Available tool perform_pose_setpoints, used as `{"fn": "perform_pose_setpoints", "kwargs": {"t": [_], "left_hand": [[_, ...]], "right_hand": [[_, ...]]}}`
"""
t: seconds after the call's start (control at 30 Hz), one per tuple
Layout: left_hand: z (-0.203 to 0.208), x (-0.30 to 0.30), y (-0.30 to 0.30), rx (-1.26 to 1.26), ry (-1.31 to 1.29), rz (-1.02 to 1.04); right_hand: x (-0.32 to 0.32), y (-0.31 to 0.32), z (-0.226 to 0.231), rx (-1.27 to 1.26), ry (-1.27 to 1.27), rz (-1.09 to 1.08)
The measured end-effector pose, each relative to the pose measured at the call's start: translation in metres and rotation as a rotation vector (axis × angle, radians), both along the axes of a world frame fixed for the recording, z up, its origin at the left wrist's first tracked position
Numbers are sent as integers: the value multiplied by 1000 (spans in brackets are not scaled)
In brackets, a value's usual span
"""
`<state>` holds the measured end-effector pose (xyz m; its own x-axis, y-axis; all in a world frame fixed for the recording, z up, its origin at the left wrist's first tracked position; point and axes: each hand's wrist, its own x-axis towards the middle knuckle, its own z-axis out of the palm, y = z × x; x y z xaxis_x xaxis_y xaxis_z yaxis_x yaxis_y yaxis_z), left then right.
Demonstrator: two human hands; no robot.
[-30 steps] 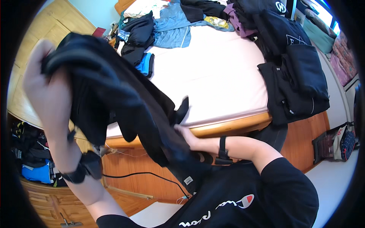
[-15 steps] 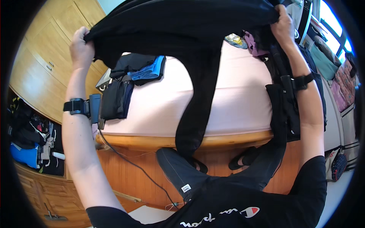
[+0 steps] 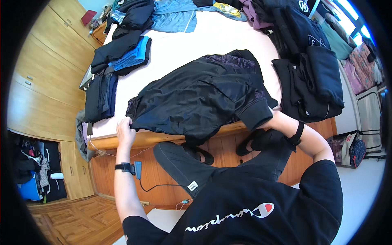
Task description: Folding a pair of pants and a jacket on a bed.
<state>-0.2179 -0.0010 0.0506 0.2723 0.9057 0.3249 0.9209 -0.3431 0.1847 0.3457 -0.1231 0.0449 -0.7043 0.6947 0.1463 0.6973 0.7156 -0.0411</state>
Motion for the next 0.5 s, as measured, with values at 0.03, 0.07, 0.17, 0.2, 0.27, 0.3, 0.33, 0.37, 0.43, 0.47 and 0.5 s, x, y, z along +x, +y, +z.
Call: {"fn": "perform_pose_setpoints", "kwargs": {"t": [0.03, 0.07, 0.17, 0.2, 0.27, 0.3, 0.33, 0.37, 0.43, 0.47, 0.5], "left_hand": [[-11, -6, -6, -26, -75, 85], [-14, -4, -13, -31, -76, 77], [-9, 24, -32, 104, -208, 156], [10, 44, -41, 200, -87, 77], [32, 63, -53, 270, 50, -57], [34, 63, -50, 270, 54, -52], [33, 65, -43, 249, 76, -228], [32, 67, -36, 228, 98, -406], [14, 53, -22, 99, -1, -412], [3, 45, -13, -56, -230, -179], [-1, 45, -6, -212, -452, 58]], "right_hand": [[-4, -1, 5, -5, 6, 0], [-9, -2, 23, -137, 49, 37], [-21, -2, 53, -76, 163, 132], [-29, 2, 71, -135, 59, -57], [-29, 17, 86, -78, 159, -275], [-31, 28, 92, -116, 344, -494], [-12, 37, 91, -127, 416, -539], [3, 51, 84, -94, 590, -611], [15, 90, 74, -202, 975, -548], [13, 98, 85, -115, 919, -550], [14, 104, 95, -28, 863, -552]]}}
